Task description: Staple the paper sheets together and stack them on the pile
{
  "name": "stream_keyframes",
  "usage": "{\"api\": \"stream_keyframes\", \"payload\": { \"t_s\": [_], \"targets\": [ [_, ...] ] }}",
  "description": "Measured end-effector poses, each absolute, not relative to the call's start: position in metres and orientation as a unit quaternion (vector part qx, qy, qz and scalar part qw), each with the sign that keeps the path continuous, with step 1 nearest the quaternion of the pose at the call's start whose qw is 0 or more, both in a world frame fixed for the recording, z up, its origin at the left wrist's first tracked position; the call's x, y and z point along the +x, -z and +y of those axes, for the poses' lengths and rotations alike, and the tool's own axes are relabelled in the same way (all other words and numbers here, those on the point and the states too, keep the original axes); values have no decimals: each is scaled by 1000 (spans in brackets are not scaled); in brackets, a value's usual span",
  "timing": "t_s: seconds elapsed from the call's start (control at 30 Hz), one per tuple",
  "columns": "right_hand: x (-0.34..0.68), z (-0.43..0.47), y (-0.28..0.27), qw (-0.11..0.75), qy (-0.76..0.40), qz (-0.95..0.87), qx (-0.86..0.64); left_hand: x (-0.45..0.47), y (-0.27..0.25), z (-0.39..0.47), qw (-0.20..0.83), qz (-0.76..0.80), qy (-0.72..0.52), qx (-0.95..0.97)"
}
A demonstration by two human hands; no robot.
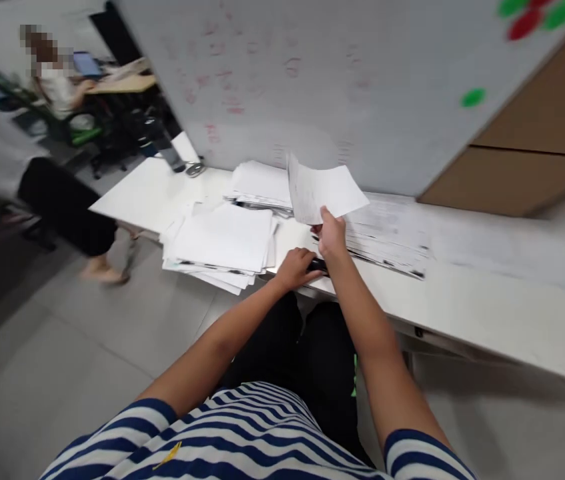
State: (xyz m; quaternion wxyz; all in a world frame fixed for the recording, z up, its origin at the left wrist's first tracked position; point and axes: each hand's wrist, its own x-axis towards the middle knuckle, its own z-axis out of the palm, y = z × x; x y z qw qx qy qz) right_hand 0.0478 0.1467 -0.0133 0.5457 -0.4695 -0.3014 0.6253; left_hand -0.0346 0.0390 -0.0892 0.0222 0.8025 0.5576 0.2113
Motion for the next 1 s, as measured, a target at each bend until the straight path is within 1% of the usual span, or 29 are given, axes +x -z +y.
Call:
{"api": "stream_keyframes", "payload": {
  "t_s": [0.07,0.13,0.17,0.27,0.33,0.37,0.43,0.53,0.63,0.67,0.73,0.8,0.87,0.93,1.0],
  "targets": [
    [3,169,6,519,-634,-298,-489,-34,91,40,12,566,-202,799],
    [-32,184,-2,468,-672,-304,-487,-34,93,41,4,574,-190,797],
    [-45,188,-6,423,-707,-334,-459,-34,94,41,3,576,-184,797],
    [-63,186,-16,239,-779,-441,-376,-34,95,41,3,576,-177,798],
    [-57,174,-18,151,-777,-498,-355,-34,95,41,6,574,-181,799],
    [-49,166,-17,132,-761,-530,-351,-34,95,41,10,573,-185,799],
    [-24,149,-12,136,-702,-607,-346,-35,93,41,20,568,-197,799],
    [30,135,2,223,-565,-706,-363,-35,90,40,22,567,-218,794],
    [94,145,16,312,-364,-736,-479,-35,88,40,7,572,-232,787],
    [114,153,22,319,-287,-728,-534,-35,88,40,2,571,-235,786],
    [150,172,33,289,-167,-694,-638,-35,88,40,-7,570,-239,786],
    [173,190,46,220,-135,-662,-703,-35,88,40,-16,570,-241,786],
    [184,202,59,165,-143,-653,-726,-35,88,40,-21,570,-244,785],
    [184,206,69,154,-145,-647,-732,-35,89,39,-21,569,-246,784],
    [180,205,76,175,-134,-637,-739,-35,89,39,-18,570,-245,784]
  ]
}}
